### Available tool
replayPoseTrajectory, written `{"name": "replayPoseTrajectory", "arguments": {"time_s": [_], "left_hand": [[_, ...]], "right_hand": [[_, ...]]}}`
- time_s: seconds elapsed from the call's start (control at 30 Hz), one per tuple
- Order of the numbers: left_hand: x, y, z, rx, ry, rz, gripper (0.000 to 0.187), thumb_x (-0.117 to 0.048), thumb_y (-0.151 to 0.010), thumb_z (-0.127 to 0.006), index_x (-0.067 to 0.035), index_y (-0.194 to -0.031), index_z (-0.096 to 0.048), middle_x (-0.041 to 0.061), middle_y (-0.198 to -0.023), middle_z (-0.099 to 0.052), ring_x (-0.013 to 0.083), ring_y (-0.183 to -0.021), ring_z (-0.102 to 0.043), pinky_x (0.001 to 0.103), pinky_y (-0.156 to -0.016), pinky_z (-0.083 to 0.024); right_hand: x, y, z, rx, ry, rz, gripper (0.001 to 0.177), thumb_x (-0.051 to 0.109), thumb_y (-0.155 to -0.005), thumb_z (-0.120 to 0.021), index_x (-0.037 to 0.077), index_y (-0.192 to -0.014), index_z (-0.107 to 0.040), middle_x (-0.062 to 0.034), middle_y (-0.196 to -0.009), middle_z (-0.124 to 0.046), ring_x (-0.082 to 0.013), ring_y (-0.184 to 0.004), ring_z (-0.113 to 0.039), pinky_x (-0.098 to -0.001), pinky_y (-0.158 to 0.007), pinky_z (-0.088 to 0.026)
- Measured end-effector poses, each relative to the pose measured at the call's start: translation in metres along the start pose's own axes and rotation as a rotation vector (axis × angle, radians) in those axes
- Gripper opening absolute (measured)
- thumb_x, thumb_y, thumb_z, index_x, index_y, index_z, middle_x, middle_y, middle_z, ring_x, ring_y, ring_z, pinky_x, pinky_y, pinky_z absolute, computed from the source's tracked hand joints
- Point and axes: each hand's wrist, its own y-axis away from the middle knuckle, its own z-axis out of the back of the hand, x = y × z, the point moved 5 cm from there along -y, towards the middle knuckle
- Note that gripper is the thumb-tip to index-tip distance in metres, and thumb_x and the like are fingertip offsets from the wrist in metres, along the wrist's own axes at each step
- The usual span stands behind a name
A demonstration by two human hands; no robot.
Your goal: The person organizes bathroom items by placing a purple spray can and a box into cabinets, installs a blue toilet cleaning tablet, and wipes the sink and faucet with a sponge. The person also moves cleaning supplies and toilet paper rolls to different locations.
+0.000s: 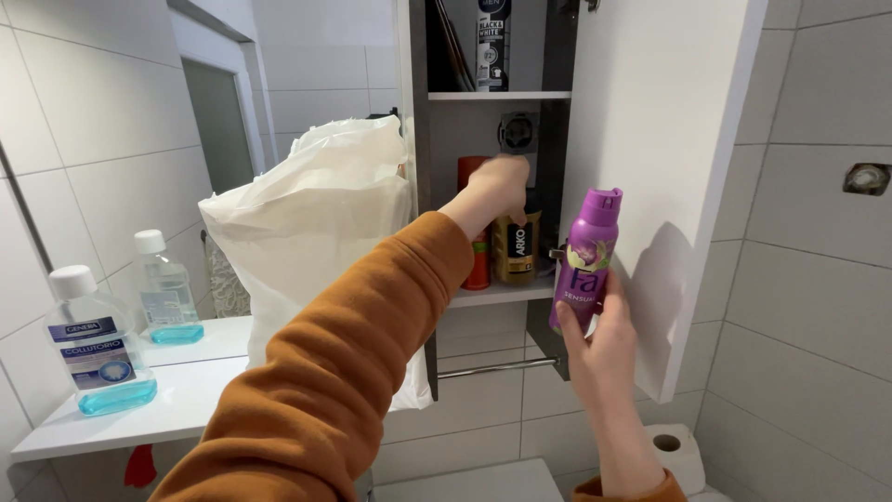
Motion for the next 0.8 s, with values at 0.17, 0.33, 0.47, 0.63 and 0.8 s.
{"name": "replayPoseTrajectory", "arguments": {"time_s": [0.17,0.33,0.47,0.63,0.8], "left_hand": [[0.000,-0.016,-0.010,0.128,-0.126,0.035,0.075,-0.035,-0.074,-0.091,0.002,-0.132,-0.063,0.024,-0.121,-0.070,0.0414,-0.111,-0.069,0.056,-0.084,-0.063],[-0.004,-0.020,-0.017,0.374,-0.460,-0.039,0.066,-0.043,-0.096,-0.063,-0.002,-0.146,-0.053,0.012,-0.135,-0.066,0.0310,-0.121,-0.065,0.045,-0.101,-0.058],[0.016,-0.085,-0.049,0.214,-0.308,-0.012,0.065,-0.035,-0.074,-0.091,-0.001,-0.124,-0.067,0.017,-0.115,-0.072,0.0370,-0.108,-0.070,0.052,-0.084,-0.063],[0.029,-0.123,-0.073,0.186,-0.214,-0.028,0.057,-0.022,-0.068,-0.095,0.004,-0.112,-0.071,0.021,-0.097,-0.074,0.0382,-0.093,-0.073,0.053,-0.073,-0.065],[0.007,-0.031,-0.022,0.284,-0.127,0.017,0.050,-0.036,-0.082,-0.085,-0.003,-0.116,-0.070,0.010,-0.103,-0.076,0.0259,-0.097,-0.074,0.042,-0.077,-0.066]], "right_hand": [[0.017,0.002,-0.001,0.000,0.019,-0.002,0.074,0.025,-0.094,-0.067,-0.002,-0.156,-0.035,-0.0319,-0.138,-0.053,-0.0508,-0.121,-0.058,-0.0589,-0.086,-0.060],[0.005,-0.002,-0.008,0.011,-0.005,-0.014,0.072,0.026,-0.095,-0.067,0.000,-0.155,-0.037,-0.0294,-0.139,-0.054,-0.0491,-0.122,-0.059,-0.0598,-0.091,-0.058],[0.000,-0.005,-0.010,0.000,0.028,-0.011,0.073,0.025,-0.095,-0.068,0.000,-0.156,-0.036,-0.0295,-0.140,-0.053,-0.0494,-0.123,-0.058,-0.0598,-0.094,-0.056],[0.005,-0.004,-0.010,0.005,0.058,-0.021,0.071,0.024,-0.096,-0.066,0.001,-0.156,-0.035,-0.0283,-0.140,-0.052,-0.0480,-0.122,-0.059,-0.0573,-0.090,-0.059],[0.007,-0.012,-0.020,0.022,0.040,-0.050,0.074,0.025,-0.093,-0.069,0.006,-0.157,-0.036,-0.0245,-0.141,-0.053,-0.0455,-0.123,-0.060,-0.0554,-0.088,-0.060]]}}
